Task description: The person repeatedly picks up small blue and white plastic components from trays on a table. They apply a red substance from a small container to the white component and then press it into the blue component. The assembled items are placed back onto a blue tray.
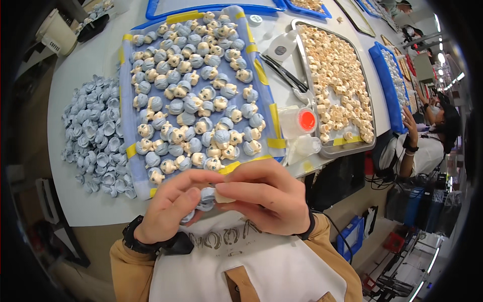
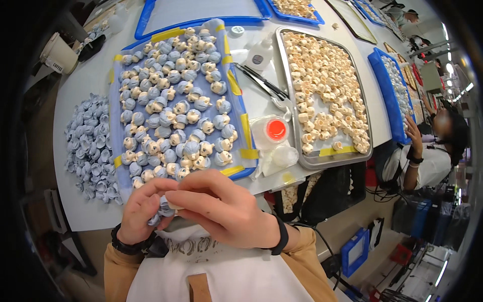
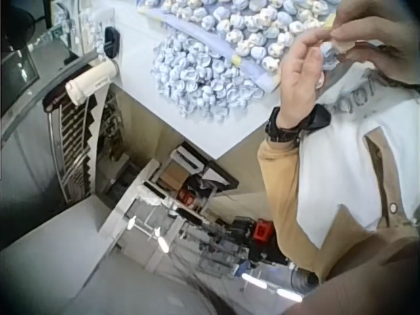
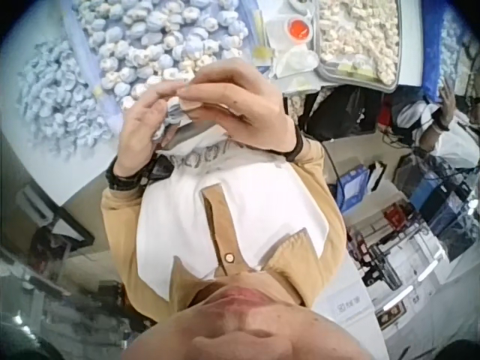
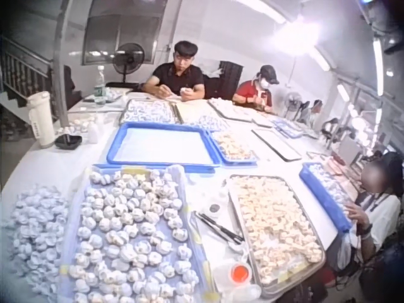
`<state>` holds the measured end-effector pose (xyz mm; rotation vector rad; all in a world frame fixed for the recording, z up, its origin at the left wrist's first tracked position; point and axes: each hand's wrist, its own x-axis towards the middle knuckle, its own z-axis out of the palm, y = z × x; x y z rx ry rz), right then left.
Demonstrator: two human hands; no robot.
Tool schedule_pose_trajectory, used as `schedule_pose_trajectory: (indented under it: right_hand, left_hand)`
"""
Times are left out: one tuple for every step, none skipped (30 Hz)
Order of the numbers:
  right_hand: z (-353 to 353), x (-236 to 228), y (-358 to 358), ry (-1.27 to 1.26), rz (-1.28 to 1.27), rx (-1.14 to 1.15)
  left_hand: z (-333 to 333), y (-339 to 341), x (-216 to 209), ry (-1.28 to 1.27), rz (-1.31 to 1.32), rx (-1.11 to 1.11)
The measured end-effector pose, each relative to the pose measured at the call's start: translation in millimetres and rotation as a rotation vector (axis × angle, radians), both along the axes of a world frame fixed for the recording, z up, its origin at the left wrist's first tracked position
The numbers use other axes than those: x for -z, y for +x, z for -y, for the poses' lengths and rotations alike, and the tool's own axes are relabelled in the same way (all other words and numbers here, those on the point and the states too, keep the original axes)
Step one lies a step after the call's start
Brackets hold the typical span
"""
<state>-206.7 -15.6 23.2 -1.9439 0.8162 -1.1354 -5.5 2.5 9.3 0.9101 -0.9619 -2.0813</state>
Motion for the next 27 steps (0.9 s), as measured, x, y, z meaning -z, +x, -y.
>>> schedule_pose_trajectory:
  right_hand:
    - [0, -1, -1, 0.004, 0.001, -0.009]
    - [0, -2, 0, 0.030, 0.009, -0.017]
    - [-1, -3, -1, 0.057, 0.011, -0.022]
    - [-2, -3, -1, 0.084, 0.013, -0.026]
    - [-2, -2, 0, 0.095, 0.029, -0.038]
    - [-2, -2, -1, 0.102, 0.039, -0.047]
    - [-2, -2, -1, 0.110, 0.049, -0.054]
    - [-2, -1, -1, 0.094, 0.057, -0.071]
    - [0, 0, -1, 0.075, 0.059, -0.085]
    - [2, 0, -2, 0.056, 0.062, -0.098]
    - [3, -1, -4, 0.035, 0.056, -0.092]
    - [3, -3, -6, 0.015, 0.047, -0.088]
    - [4, -5, -8, -0.006, 0.039, -0.085]
    - [6, -8, -16, -0.068, 0.013, -0.005]
    - [9, -13, -29, -0.129, -0.010, 0.069]
    - [11, -18, -42, -0.192, -0.038, 0.154]
    - [14, -26, -53, -0.183, -0.091, 0.285]
    - [16, -32, -66, -0.176, -0.135, 0.417]
    - [23, -37, -76, -0.121, -0.254, 0.447]
    - [31, -41, -85, -0.065, -0.373, 0.475]
    - [39, -40, -92, -0.041, -0.439, 0.466]
    - [43, -41, -94, -0.041, -0.501, 0.436]
    - [46, -43, -95, -0.041, -0.563, 0.406]
    - [50, -42, -95, -0.038, -0.619, 0.372]
    - [52, -41, -95, -0.039, -0.660, 0.349]
    - [55, -40, -94, -0.075, -0.694, 0.334]
    - [56, -40, -93, -0.111, -0.728, 0.324]
  left_hand:
    - [1, 3, 1, 0.003, -0.001, 0.043]
    - [2, 5, 0, 0.002, 0.010, 0.069]
    - [4, 5, -1, 0.001, 0.015, 0.100]
    - [4, 5, -1, 0.001, 0.020, 0.130]
    - [3, 4, -2, 0.020, 0.037, 0.110]
    - [2, 4, -1, 0.002, 0.048, 0.061]
    - [0, 4, 1, -0.016, 0.060, 0.013]
    - [-1, 4, 2, -0.033, 0.071, -0.033]
    - [-1, 2, 2, -0.027, 0.049, -0.074]
    - [-1, 0, 0, -0.021, 0.028, -0.114]
    - [0, -2, 0, -0.013, 0.007, -0.153]
    - [-1, -1, 2, -0.040, -0.017, -0.184]
    - [-3, 2, 6, -0.065, -0.040, -0.215]
    - [-4, 4, 10, -0.090, -0.063, -0.248]
    - [-5, 5, 11, -0.112, -0.077, -0.301]
    - [-4, 5, 10, -0.067, -0.127, -0.311]
    - [-3, 5, 8, -0.021, -0.176, -0.322]
    - [-2, 5, 7, 0.021, -0.217, -0.332]
    - [-3, 4, 7, 0.059, -0.216, -0.351]
    - [-2, 5, 7, 0.080, -0.234, -0.333]
    - [0, 6, 8, 0.100, -0.253, -0.318]
    - [1, 6, 8, 0.120, -0.274, -0.303]
    - [3, 5, 7, 0.137, -0.281, -0.290]
    - [3, 5, 5, 0.155, -0.283, -0.283]
    - [4, 5, 4, 0.173, -0.284, -0.274]
    - [4, 5, 5, 0.174, -0.291, -0.278]
    - [4, 5, 5, 0.176, -0.297, -0.276]
